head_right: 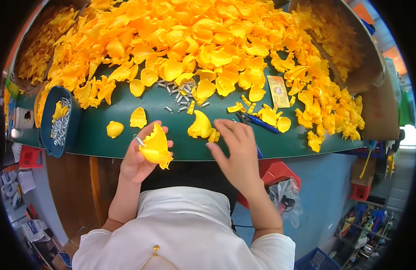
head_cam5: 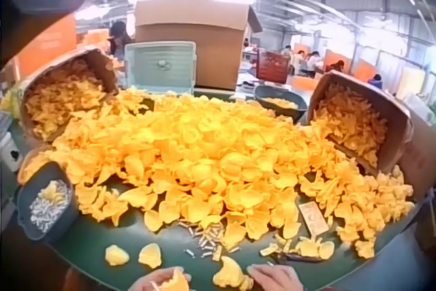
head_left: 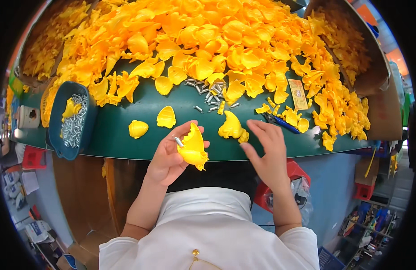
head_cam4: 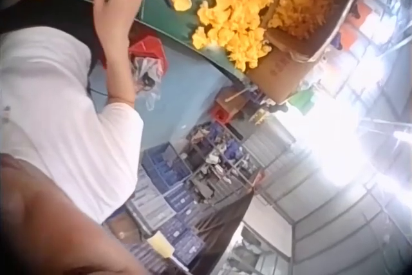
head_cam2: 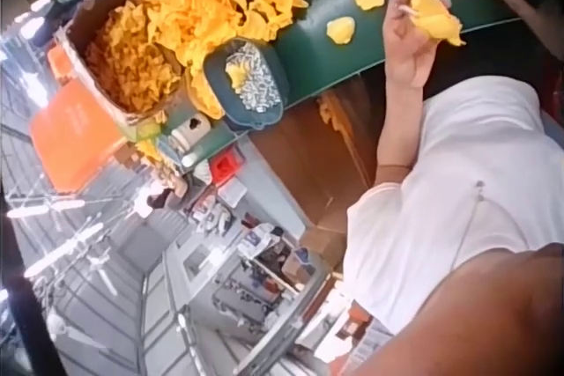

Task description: Assembling small yellow plastic toy parts at a factory workbench.

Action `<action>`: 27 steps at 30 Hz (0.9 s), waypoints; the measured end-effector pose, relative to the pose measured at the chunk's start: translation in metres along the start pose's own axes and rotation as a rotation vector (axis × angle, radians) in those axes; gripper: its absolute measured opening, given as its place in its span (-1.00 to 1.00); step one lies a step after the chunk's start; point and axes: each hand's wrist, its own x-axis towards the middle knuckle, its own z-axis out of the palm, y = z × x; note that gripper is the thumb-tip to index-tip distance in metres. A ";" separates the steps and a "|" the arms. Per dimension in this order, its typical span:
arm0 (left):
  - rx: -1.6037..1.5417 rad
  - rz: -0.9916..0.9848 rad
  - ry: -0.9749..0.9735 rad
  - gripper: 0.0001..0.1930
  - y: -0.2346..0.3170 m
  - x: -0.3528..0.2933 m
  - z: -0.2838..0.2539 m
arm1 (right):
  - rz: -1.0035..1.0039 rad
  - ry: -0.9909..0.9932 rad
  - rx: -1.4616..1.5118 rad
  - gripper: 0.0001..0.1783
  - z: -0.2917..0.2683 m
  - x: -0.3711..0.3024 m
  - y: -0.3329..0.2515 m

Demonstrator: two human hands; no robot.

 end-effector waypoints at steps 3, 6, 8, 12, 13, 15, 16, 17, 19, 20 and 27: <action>0.073 0.051 0.007 -0.22 -0.004 0.001 0.005 | -0.153 0.040 -0.078 -0.41 0.022 0.001 -0.012; 0.177 0.090 0.049 -0.19 -0.003 0.001 0.011 | -0.127 0.107 0.000 -0.40 0.049 0.000 0.003; 0.251 0.136 0.060 -0.18 -0.003 -0.002 0.009 | -0.105 0.056 0.184 -0.40 0.036 0.002 -0.012; 0.260 0.173 0.042 -0.16 0.000 -0.002 0.014 | -0.032 -0.135 0.947 -0.46 0.021 0.002 -0.039; 0.259 0.167 0.034 -0.16 0.000 -0.001 0.015 | -0.059 -0.155 0.873 -0.47 0.021 0.002 -0.041; 0.288 0.177 0.020 -0.17 0.000 -0.001 0.015 | -0.088 -0.170 0.790 -0.49 0.023 0.003 -0.042; 0.318 0.187 0.005 -0.19 0.001 -0.002 0.015 | -0.088 -0.174 0.792 -0.49 0.024 0.003 -0.042; 0.318 0.189 0.008 -0.19 0.001 -0.002 0.016 | -0.096 -0.162 0.802 -0.48 0.024 0.003 -0.042; 0.336 0.162 -0.009 -0.21 0.003 -0.001 0.018 | -0.104 -0.154 0.812 -0.48 0.025 0.002 -0.041; 0.335 0.164 -0.006 -0.21 0.003 -0.001 0.018 | -0.110 -0.154 0.797 -0.48 0.025 0.002 -0.041; 0.496 0.252 -0.095 -0.24 0.003 0.000 0.009 | -0.108 -0.206 0.850 -0.50 0.030 0.000 -0.039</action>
